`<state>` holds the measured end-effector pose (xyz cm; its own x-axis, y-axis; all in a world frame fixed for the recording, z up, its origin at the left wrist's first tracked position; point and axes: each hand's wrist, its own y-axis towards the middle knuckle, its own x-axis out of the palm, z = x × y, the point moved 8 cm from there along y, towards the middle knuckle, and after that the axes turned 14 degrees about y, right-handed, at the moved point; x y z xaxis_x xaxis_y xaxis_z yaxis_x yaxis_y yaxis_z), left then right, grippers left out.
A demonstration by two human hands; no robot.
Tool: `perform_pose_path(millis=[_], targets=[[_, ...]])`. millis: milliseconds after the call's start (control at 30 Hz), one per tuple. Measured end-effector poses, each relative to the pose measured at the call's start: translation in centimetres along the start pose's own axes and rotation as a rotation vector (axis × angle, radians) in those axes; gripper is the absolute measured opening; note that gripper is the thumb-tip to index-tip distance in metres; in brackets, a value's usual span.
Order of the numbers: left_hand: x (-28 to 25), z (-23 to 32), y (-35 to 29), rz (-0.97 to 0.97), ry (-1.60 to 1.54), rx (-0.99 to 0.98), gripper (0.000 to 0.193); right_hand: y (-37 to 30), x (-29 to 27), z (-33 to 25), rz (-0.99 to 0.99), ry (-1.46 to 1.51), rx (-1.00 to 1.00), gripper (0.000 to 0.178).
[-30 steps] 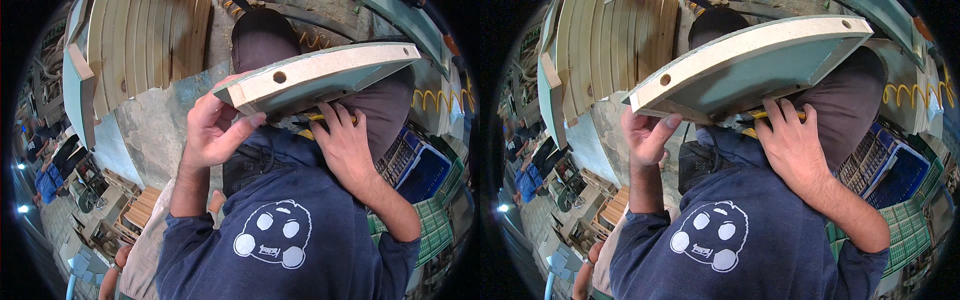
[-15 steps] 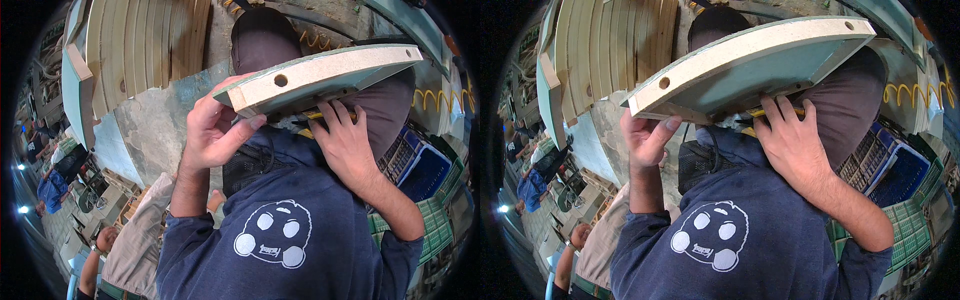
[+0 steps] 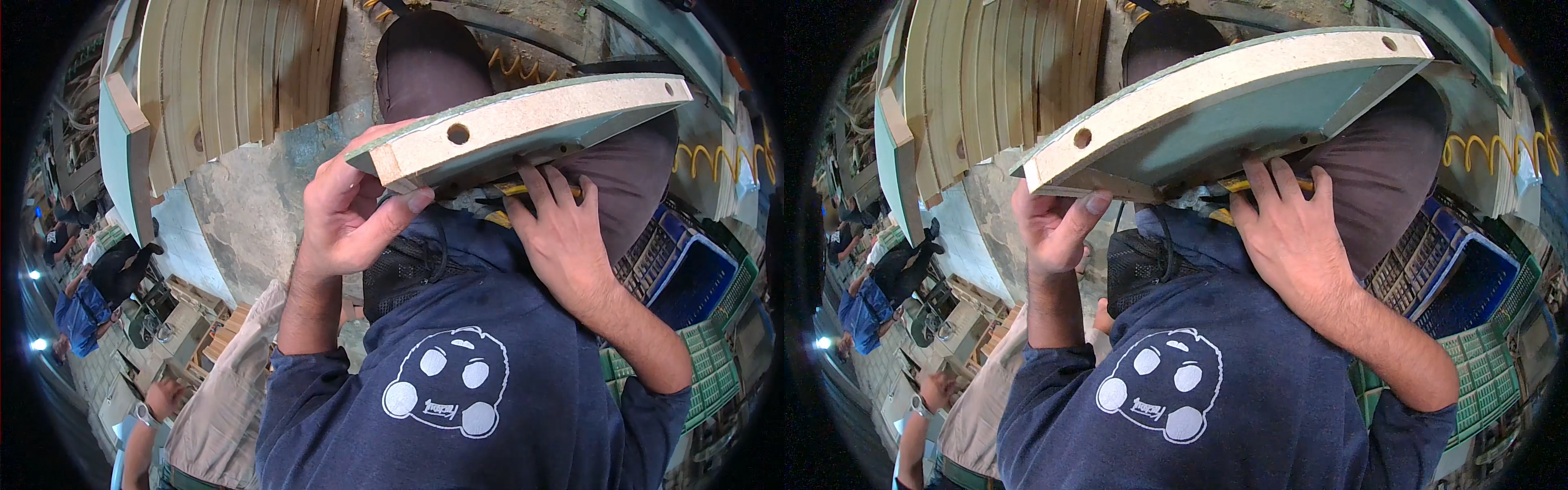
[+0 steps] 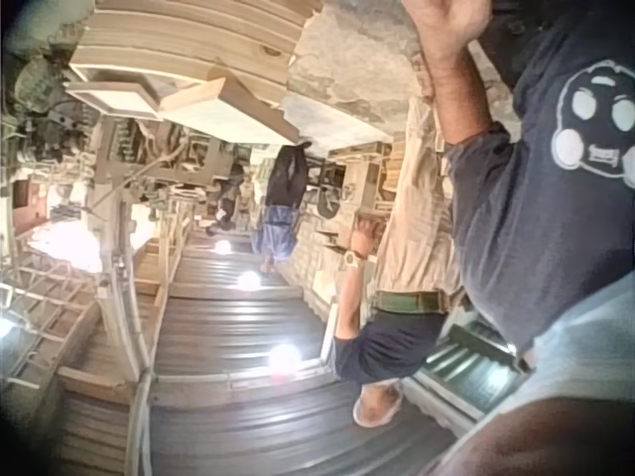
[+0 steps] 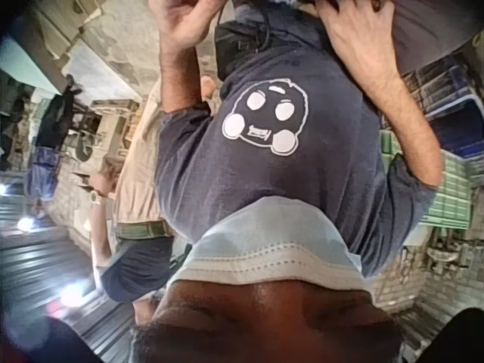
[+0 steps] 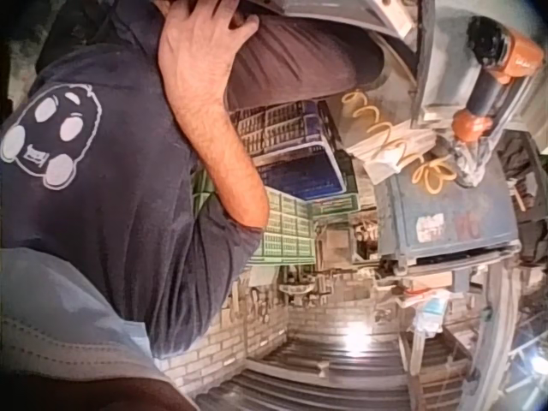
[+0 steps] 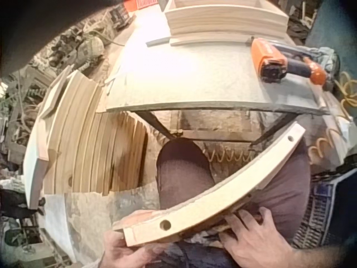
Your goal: The person is assembling a wooden drawer or box frame using pliers to adjust staples and a pneumatic nail gun to secure panels.
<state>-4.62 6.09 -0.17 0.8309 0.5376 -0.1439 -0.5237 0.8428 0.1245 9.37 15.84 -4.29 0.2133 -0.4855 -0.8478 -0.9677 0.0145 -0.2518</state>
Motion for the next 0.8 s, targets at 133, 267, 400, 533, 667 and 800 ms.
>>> perform_pose_path(millis=[133, 267, 400, 533, 667, 800], targets=[[0.3, -0.1, 0.2, -0.022, 0.026, -0.029, 0.046, 0.2, -0.4, -0.4, 0.001, -0.012, -0.004, 0.023], [0.8, 0.1, 0.5, -0.039, 0.046, -0.021, 0.046, 0.4, -0.6, -1.0, -0.054, -0.059, 0.003, 0.024], [1.0, 0.1, 0.5, -0.047, 0.062, 0.001, 0.046, 0.4, 0.1, -0.5, -0.122, -0.038, 0.091, 0.027], [0.6, -0.4, 0.3, -0.024, 0.053, -0.038, 0.045, 0.2, -0.1, -0.6, 0.011, 0.024, 0.080, 0.016], [0.6, -0.5, 0.2, -0.002, 0.034, -0.034, 0.045, 0.1, 0.1, -0.9, -0.009, 0.030, 0.136, 0.015], [0.5, -0.5, 0.1, -0.016, 0.053, -0.020, 0.046, -0.1, 0.3, -1.0, -0.015, 0.026, 0.177, 0.013]])
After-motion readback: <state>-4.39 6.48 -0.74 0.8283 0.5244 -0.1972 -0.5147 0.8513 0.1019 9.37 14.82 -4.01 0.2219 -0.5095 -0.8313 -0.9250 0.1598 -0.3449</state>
